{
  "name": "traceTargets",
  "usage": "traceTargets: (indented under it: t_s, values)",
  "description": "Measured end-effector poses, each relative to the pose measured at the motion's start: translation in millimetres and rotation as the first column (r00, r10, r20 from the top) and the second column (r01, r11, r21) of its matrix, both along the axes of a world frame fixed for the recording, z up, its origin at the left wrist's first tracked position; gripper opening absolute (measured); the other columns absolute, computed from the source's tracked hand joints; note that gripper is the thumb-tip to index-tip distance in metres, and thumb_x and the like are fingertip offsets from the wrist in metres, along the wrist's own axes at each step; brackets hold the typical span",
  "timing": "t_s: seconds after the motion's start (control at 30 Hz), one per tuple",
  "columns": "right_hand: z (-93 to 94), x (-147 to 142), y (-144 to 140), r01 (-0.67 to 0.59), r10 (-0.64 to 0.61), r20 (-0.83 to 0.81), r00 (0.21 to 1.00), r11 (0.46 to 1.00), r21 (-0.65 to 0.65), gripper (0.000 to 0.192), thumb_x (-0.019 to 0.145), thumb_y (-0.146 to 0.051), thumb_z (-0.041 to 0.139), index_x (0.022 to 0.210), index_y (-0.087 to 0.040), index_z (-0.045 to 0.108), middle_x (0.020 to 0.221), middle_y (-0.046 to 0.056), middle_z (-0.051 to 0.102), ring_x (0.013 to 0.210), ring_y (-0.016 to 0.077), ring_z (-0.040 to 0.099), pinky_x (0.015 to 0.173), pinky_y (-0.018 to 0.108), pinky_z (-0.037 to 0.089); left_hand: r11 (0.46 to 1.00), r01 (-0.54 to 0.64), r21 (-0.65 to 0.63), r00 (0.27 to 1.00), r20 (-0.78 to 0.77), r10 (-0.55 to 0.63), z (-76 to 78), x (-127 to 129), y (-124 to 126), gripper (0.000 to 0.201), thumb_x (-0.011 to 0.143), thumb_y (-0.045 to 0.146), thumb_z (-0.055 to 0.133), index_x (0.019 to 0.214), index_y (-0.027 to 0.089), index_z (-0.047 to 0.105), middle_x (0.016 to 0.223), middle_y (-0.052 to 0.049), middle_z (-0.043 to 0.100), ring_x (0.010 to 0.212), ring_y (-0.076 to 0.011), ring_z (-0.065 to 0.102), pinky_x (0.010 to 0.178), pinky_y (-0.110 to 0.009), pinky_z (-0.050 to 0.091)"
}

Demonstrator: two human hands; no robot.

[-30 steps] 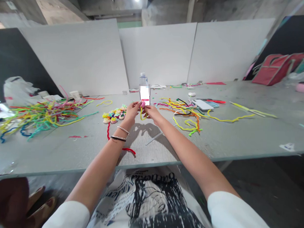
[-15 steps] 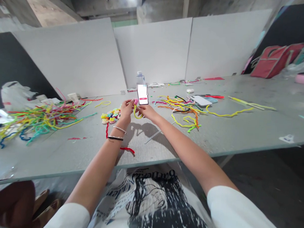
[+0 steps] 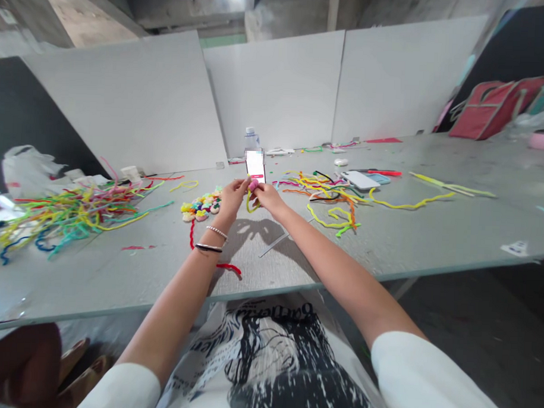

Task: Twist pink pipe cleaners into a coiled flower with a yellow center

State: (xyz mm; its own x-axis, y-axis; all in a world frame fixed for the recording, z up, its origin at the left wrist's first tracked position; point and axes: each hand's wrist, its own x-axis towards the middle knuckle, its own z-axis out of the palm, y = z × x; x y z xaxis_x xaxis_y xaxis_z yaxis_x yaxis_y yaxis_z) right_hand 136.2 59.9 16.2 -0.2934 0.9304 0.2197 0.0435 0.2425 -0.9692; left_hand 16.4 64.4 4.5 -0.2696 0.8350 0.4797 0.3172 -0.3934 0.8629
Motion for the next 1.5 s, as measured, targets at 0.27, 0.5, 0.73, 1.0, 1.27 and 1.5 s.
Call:
traceTargets:
  t_s: [0.27, 0.5, 0.73, 1.0, 1.27, 1.5]
  values:
    - [-3.6, 3.0, 6.1, 0.012, -0.014, -0.058, 0.998, 0.999, -0.045, 0.003, 0.081, -0.021, 0.053, 0.081, -0.018, 0.054, 0.08, 0.003, 0.062, 0.053, 0.0073, 0.051, 0.047, 0.02, 0.036, 0.998, -0.067, 0.023, 0.993, -0.097, 0.069, 1.3, 1.3, -4.6, 0.02, 0.073, 0.037, 0.064, 0.082, 0.02, 0.07, 0.078, -0.004, 0.066, 0.07, -0.0141, 0.057, 0.069, -0.024, 0.04]
    - [3.0, 6.2, 9.3, -0.216, 0.148, -0.283, 0.948, 0.95, -0.227, 0.006, 0.071, -0.019, 0.05, 0.074, -0.018, 0.055, 0.077, 0.003, 0.062, 0.069, 0.0123, 0.059, 0.055, 0.021, 0.04, 0.987, -0.138, 0.087, 0.979, -0.139, 0.149, 5.5, 1.7, -9.4, 0.013, 0.072, 0.03, 0.065, 0.079, 0.02, 0.07, 0.08, -0.005, 0.065, 0.072, -0.0155, 0.056, 0.074, -0.026, 0.04]
    - [-1.2, 7.1, 14.9, -0.205, 0.143, -0.316, 0.938, 0.963, -0.174, 0.01, 0.075, -0.028, 0.052, 0.075, -0.019, 0.056, 0.072, 0.0, 0.061, 0.07, 0.012, 0.058, 0.066, 0.022, 0.045, 0.989, -0.131, 0.073, 0.956, -0.253, 0.145, 4.6, -0.1, -8.0, 0.017, 0.075, 0.031, 0.061, 0.083, 0.019, 0.07, 0.084, -0.006, 0.066, 0.081, -0.0178, 0.057, 0.078, -0.028, 0.041]
    - [-0.9, 8.4, 7.3, -0.266, 0.217, -0.243, 0.945, 0.945, -0.191, 0.007, 0.076, -0.024, 0.058, 0.081, -0.019, 0.06, 0.081, 0.004, 0.066, 0.068, 0.0118, 0.059, 0.061, 0.022, 0.044, 0.966, -0.227, 0.122, 0.963, -0.123, 0.241, 12.3, 0.6, -14.5, 0.014, 0.076, 0.03, 0.06, 0.08, 0.018, 0.067, 0.087, -0.005, 0.064, 0.071, -0.0137, 0.054, 0.075, -0.026, 0.04]
    - [-0.7, 12.1, -1.3, -0.311, 0.307, -0.049, 0.95, 0.94, -0.139, 0.015, 0.07, -0.026, 0.066, 0.083, -0.022, 0.061, 0.085, 0.002, 0.068, 0.073, 0.0112, 0.059, 0.059, 0.021, 0.037, 0.94, -0.309, 0.148, 0.947, -0.045, 0.318, 21.9, -5.8, -19.5, 0.016, 0.08, 0.034, 0.057, 0.084, 0.02, 0.063, 0.091, -0.004, 0.064, 0.076, -0.0131, 0.053, 0.076, -0.024, 0.039]
    - [-2.5, 8.2, -3.3, -0.242, 0.242, 0.193, 0.951, 0.97, -0.025, 0.023, 0.075, -0.041, 0.061, 0.077, -0.019, 0.067, 0.087, 0.004, 0.069, 0.079, 0.0146, 0.058, 0.063, 0.024, 0.037, 0.95, -0.24, 0.201, 0.967, -0.039, 0.252, 17.4, -7.3, -14.7, 0.017, 0.08, 0.035, 0.057, 0.084, 0.02, 0.065, 0.087, -0.003, 0.065, 0.074, -0.0122, 0.055, 0.072, -0.023, 0.04]
